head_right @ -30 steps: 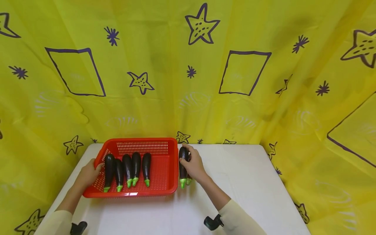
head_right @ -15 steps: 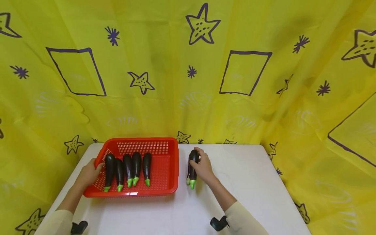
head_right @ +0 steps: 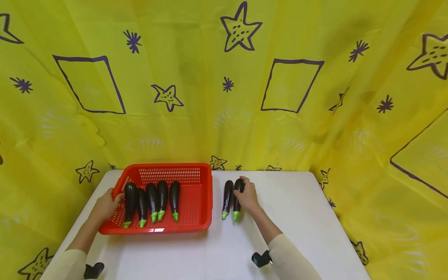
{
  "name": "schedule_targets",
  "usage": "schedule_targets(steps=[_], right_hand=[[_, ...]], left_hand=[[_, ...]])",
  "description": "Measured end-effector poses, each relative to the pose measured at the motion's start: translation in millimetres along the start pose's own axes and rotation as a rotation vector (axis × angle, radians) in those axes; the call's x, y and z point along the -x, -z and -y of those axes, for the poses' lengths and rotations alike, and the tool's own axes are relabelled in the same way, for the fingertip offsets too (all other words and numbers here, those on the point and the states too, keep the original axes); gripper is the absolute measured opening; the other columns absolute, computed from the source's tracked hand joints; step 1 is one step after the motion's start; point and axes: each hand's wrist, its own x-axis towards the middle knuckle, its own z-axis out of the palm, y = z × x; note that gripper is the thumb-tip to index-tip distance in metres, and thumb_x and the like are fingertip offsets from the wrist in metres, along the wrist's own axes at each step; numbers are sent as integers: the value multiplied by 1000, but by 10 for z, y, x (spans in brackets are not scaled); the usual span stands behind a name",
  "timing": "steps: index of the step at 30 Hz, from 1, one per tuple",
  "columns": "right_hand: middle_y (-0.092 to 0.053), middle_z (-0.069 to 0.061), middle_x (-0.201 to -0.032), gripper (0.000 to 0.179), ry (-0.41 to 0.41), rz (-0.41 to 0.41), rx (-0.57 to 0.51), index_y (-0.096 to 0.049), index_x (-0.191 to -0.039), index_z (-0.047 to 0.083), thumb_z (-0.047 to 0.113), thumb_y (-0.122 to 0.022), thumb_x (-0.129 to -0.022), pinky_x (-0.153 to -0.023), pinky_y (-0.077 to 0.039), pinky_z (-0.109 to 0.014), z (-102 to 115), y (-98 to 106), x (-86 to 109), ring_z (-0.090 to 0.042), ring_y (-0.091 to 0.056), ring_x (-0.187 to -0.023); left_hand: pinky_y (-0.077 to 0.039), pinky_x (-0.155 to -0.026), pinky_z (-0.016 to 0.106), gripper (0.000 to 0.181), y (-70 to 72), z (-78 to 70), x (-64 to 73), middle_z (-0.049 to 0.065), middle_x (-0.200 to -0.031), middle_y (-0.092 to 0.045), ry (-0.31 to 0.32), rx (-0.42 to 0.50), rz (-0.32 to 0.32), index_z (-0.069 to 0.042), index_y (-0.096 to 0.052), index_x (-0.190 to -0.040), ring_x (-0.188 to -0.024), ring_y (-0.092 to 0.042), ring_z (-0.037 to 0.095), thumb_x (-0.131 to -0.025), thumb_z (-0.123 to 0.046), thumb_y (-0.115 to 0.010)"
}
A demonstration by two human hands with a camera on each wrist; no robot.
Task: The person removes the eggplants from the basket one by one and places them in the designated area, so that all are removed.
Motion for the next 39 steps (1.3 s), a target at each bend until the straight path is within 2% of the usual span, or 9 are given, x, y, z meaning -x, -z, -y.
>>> schedule_targets(steps=[5, 12, 24, 30, 39], right_hand=[[-46, -42, -140, 63, 2, -9, 39, -43, -151, -6, -1, -68, -93, -98, -50, -58, -85, -19, -78, -54, -54, -123], [-44, -43, -141, 64, -13, 19, 127, -42, -151, -7, 1, -67, -93, -107, -40, -62, -176, -62, -176, -55, -47, -131], [-46, -43, -140, 62, -33, 27, 204, -43, -151, -6, 6, -65, -95, -106, -42, -63, -243, -126, -290, -57, -49, -129], [-47, -42, -138, 65, -44, 10, 219, -41, -152, -8, 10, -65, -94, -104, -42, -65, -212, -109, -287, -58, -49, -126], [-45, -41, -140, 65, -67, -10, 223, -42, -152, -6, 15, -64, -96, -106, -39, -65, -196, -76, -261, -57, -45, -129]], left_hand=[[-52, -71, 54, 35, -6, 13, -7, 26, -92, -59, -3, 3, -2, 15, -41, -122, -80, -60, 37, -109, -17, -45], [-52, -73, 54, 34, -9, 3, -18, 26, -92, -59, 4, 0, 1, 15, -41, -121, -81, -60, 38, -109, -17, -46], [-52, -73, 53, 34, 12, -1, -1, 25, -92, -58, 9, 3, 3, 14, -42, -120, -81, -59, 37, -109, -18, -46], [-52, -73, 53, 33, 21, 18, -10, 25, -93, -57, 12, 0, 13, 13, -41, -120, -82, -59, 37, -110, -18, -45], [-52, -76, 59, 36, 11, 14, -21, 30, -95, -59, -11, -28, -1, 15, -40, -123, -82, -60, 41, -109, -18, -46]])
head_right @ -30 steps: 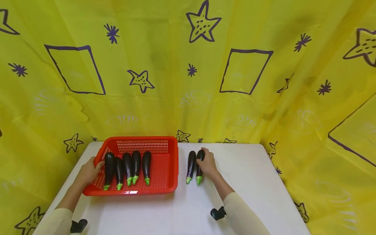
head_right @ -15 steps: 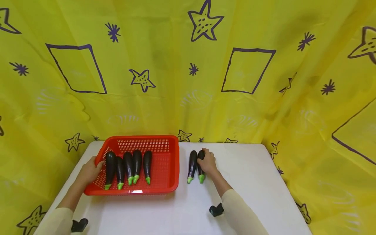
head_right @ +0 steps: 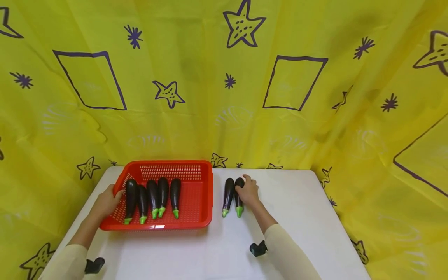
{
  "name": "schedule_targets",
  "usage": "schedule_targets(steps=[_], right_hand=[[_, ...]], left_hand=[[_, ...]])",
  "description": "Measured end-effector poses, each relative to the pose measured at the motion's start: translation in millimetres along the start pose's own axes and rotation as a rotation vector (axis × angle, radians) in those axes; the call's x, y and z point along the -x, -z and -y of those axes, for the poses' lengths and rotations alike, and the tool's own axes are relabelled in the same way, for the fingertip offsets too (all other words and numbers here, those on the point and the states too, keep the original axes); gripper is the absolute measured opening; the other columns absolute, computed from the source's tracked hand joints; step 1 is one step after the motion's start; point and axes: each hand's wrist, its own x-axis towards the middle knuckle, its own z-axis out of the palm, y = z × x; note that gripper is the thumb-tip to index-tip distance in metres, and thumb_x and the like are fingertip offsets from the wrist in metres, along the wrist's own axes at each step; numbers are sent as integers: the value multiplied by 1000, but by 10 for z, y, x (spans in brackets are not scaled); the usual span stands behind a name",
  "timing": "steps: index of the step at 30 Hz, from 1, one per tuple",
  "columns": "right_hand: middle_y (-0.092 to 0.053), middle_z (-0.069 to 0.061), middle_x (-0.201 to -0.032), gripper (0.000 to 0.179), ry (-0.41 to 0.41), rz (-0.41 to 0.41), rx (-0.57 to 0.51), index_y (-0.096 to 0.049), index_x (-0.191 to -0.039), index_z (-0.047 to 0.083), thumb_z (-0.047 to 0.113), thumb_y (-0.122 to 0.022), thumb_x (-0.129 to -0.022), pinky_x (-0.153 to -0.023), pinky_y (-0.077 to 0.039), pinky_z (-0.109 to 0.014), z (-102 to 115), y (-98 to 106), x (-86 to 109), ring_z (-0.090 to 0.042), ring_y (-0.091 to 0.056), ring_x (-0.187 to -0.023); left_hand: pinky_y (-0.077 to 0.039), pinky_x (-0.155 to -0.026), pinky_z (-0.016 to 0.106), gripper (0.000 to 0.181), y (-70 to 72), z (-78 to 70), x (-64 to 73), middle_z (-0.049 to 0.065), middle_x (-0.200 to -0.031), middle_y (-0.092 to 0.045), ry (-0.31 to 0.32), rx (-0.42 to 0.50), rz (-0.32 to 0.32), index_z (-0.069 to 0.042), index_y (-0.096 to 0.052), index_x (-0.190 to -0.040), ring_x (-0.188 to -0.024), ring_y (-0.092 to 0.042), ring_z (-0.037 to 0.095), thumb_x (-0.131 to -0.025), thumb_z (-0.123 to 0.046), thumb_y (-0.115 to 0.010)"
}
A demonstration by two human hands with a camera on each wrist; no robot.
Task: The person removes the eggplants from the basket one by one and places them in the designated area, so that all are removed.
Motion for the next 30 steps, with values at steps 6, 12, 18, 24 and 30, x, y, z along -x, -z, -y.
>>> schedule_targets(steps=[6, 12, 18, 24, 30], right_hand=[[-40, -40, -145, 63, 19, -48, -25, -43, -152, -5, 15, -64, -96, -107, -36, -66, 81, 44, 30, -59, -37, -132], [-38, -38, -148, 64, 58, -78, -65, -43, -151, -6, 15, -64, -94, -108, -35, -66, 208, 60, 50, -56, -35, -135], [-40, -33, -149, 67, 101, -79, -123, -41, -152, -5, 18, -66, -95, -107, -37, -65, 360, 51, 159, -52, -39, -134], [-44, -30, -143, 66, 200, -54, -203, -42, -151, -4, 18, -72, -97, -102, -45, -59, 502, 1, 236, -51, -49, -126], [-50, -26, -142, 66, 259, -12, -298, -44, -151, -3, 13, -76, -96, -97, -51, -53, 698, -73, 301, -47, -54, -121]], left_hand=[[-53, -76, 58, 37, 13, -13, -19, 31, -96, -58, 13, 4, 20, 15, -38, -124, -83, -60, 41, -110, -18, -45], [-54, -77, 56, 38, 35, -36, -9, 31, -99, -57, 24, 39, 51, 16, -36, -126, -85, -59, 40, -111, -18, -44], [-54, -76, 55, 38, 25, -40, 0, 31, -99, -57, 18, 52, 58, 16, -35, -126, -85, -59, 40, -111, -17, -44], [-53, -75, 56, 36, 26, -51, 2, 30, -96, -58, 14, 31, 44, 15, -37, -124, -82, -60, 40, -110, -18, -44], [-53, -76, 58, 36, 40, -39, 1, 31, -97, -58, 17, 28, 43, 15, -37, -124, -83, -60, 41, -110, -17, -45]])
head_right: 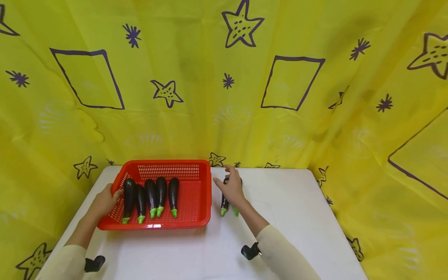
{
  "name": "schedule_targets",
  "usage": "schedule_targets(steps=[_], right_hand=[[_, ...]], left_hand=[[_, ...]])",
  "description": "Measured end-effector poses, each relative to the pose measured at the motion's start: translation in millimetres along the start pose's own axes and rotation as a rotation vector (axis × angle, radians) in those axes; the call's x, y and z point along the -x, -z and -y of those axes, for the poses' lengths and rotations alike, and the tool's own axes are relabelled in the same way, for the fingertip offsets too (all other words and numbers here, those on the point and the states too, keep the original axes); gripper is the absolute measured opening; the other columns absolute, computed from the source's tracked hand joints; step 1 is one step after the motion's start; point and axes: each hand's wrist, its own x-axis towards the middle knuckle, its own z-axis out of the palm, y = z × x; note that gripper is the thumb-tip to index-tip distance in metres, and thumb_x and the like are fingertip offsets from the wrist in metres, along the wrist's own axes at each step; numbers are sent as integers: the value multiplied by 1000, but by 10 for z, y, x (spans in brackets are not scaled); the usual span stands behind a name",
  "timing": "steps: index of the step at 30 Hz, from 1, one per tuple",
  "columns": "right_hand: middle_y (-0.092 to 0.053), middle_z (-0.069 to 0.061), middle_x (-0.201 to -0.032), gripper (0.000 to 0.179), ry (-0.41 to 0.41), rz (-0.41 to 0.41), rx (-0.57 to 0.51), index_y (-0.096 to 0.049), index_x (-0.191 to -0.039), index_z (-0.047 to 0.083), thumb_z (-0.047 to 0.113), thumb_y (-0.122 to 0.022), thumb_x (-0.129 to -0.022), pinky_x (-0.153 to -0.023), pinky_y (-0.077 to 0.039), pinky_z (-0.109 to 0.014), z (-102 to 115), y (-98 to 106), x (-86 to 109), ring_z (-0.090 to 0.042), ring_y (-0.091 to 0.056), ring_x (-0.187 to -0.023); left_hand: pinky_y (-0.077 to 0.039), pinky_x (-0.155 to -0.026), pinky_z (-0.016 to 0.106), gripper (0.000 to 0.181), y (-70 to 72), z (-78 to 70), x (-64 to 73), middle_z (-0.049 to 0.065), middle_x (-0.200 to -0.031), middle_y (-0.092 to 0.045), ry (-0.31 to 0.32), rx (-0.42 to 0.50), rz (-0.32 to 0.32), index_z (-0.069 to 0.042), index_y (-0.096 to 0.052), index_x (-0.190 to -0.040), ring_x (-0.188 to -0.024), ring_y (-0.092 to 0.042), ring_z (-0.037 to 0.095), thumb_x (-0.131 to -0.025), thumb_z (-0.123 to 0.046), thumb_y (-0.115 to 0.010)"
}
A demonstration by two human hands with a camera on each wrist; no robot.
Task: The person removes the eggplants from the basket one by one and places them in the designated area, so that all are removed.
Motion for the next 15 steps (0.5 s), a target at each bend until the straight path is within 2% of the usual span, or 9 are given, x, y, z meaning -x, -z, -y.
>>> schedule_targets(steps=[3, 8, 15], right_hand=[[-53, -23, -140, 63, 10, 19, -43, -45, -150, -2, 11, -75, -96, -94, -54, -49, 74, -68, 4, -43, -57, -118], [-55, -25, -138, 61, 41, 73, -111, -46, -149, -3, 7, -74, -96, -93, -54, -46, 162, -194, 41, -39, -60, -114], [-54, -29, -137, 61, 96, 124, -187, -44, -149, -6, 4, -74, -97, -97, -50, -54, 279, -360, 103, -47, -58, -117]], left_hand=[[-53, -76, 57, 36, 4, 4, 0, 31, -97, -58, 2, 2, -1, 15, -37, -123, -83, -60, 41, -110, -17, -45], [-52, -75, 55, 36, 3, 11, 1, 29, -96, -56, 11, 9, 10, 14, -37, -123, -83, -59, 40, -110, -19, -44], [-52, -76, 56, 38, -2, 13, 0, 30, -97, -57, 6, 2, 9, 16, -36, -126, -83, -59, 40, -110, -18, -44]])
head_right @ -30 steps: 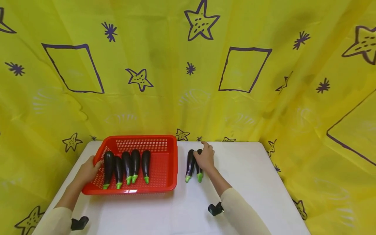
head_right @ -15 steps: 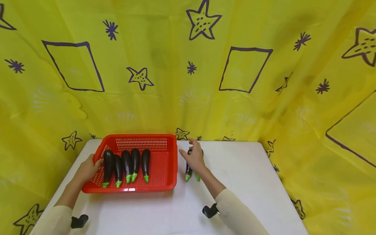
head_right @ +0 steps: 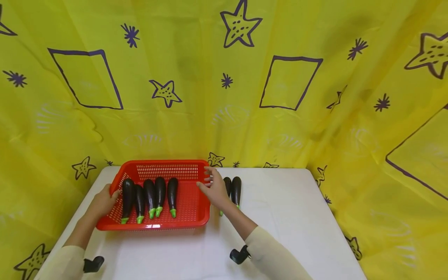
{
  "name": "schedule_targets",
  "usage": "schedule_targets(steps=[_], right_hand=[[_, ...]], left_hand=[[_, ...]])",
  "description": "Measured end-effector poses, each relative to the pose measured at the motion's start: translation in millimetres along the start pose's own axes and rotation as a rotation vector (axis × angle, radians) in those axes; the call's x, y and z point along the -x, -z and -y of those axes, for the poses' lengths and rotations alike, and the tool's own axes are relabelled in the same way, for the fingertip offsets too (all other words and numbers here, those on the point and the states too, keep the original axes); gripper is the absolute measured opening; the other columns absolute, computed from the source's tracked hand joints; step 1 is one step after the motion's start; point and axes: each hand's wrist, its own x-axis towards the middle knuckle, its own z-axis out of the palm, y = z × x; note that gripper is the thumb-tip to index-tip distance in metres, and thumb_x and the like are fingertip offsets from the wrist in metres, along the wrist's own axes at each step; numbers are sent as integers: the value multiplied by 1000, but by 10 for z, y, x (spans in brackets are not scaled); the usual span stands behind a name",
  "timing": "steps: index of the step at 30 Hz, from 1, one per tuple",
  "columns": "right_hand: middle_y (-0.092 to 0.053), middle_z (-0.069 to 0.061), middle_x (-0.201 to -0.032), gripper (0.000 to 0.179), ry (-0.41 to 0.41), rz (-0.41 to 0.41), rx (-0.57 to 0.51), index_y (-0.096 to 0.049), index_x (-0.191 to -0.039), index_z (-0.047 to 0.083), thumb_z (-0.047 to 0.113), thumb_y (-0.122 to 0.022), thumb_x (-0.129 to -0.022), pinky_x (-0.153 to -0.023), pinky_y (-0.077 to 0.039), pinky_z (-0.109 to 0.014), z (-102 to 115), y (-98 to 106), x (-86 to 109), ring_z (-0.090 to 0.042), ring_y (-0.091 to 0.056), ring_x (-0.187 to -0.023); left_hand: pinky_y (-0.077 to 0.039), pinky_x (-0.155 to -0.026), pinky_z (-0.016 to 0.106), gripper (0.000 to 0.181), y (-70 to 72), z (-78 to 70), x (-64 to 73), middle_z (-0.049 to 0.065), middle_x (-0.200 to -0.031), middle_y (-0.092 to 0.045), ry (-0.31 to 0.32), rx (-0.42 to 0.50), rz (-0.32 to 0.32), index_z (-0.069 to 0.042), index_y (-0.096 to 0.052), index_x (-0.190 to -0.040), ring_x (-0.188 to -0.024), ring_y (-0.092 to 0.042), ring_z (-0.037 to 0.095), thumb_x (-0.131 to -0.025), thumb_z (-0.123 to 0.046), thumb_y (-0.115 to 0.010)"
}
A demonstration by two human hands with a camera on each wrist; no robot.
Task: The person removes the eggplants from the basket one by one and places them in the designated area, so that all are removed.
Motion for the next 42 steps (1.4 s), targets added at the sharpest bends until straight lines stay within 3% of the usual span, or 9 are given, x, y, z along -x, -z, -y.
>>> schedule_targets(steps=[8, 15, 26, 42], right_hand=[[-54, -28, -138, 56, 13, 31, -43, -46, -146, -7, 2, -73, -98, -98, -50, -55, 85, -176, -36, -47, -58, -118], [-51, -32, -141, 59, -52, 85, -71, -45, -149, -5, 9, -73, -99, -98, -51, -52, 138, -315, -119, -49, -57, -121], [-56, -25, -138, 56, -169, 42, -132, -50, -147, 0, 14, -74, -98, -93, -54, -45, 94, -524, -274, -37, -61, -116], [-55, -31, -133, 55, -285, 82, -258, -51, -143, -7, 9, -75, -97, -101, -50, -56, 49, -759, -526, -37, -64, -110]], left_hand=[[-53, -73, 54, 37, -9, 12, -8, 28, -94, -57, 7, -1, 6, 15, -36, -124, -82, -59, 39, -110, -18, -45], [-50, -74, 62, 38, -20, 43, 0, 35, -96, -60, -25, -36, -41, 15, -37, -124, -84, -63, 47, -110, -19, -44], [-50, -75, 63, 37, -25, 4, -2, 36, -95, -59, -29, -52, -40, 15, -36, -123, -84, -63, 48, -110, -18, -45], [-51, -73, 60, 37, -13, -9, 1, 34, -95, -60, -18, -49, -43, 15, -38, -124, -82, -63, 45, -109, -18, -45]])
